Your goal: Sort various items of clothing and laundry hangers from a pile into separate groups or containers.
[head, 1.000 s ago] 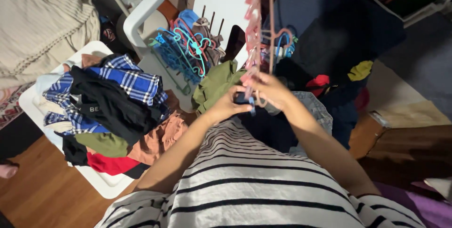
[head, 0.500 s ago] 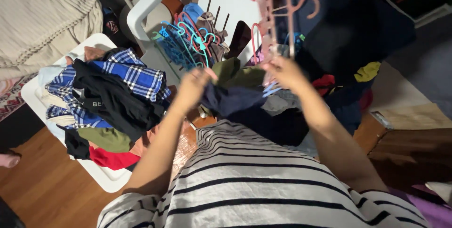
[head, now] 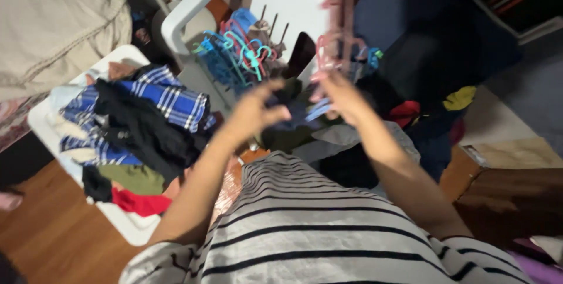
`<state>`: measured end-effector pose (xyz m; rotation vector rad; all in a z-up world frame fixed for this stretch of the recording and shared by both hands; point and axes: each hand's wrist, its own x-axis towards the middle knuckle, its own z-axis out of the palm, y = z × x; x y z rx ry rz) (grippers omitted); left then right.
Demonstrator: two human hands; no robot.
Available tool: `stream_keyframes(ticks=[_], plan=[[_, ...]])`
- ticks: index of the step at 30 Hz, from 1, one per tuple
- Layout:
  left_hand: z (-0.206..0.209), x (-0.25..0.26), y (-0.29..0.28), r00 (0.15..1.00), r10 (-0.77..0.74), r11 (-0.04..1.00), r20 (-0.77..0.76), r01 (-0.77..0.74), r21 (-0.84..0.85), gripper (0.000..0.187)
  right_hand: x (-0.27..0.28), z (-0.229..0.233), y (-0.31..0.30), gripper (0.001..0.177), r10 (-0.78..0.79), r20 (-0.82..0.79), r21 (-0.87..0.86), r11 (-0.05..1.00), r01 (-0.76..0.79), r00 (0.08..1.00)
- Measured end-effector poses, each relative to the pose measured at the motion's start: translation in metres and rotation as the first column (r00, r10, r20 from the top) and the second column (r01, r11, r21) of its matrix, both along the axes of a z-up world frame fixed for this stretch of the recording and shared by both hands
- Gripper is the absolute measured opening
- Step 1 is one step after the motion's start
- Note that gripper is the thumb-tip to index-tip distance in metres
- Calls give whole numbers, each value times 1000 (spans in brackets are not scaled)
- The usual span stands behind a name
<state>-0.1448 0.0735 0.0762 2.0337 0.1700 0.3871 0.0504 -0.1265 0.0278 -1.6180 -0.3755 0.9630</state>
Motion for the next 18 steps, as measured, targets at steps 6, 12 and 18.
stream_keyframes(ticks=[6, 12, 18], plan=[[-57, 21, -23, 982, -163, 955, -96, 181, 234, 37, -16, 30, 21, 89, 283, -150, 314, 922, -226, 947], [-37, 22, -15, 986, -117, 965, -119, 141, 220, 35, -7, 15, 24, 101, 232, -199, 292, 942, -169, 952], [-6, -1, 7, 969, 12, 957, -247, 61, 284, 37, 2, -4, 26, 94, 125, -251, 284, 958, -50, 960]])
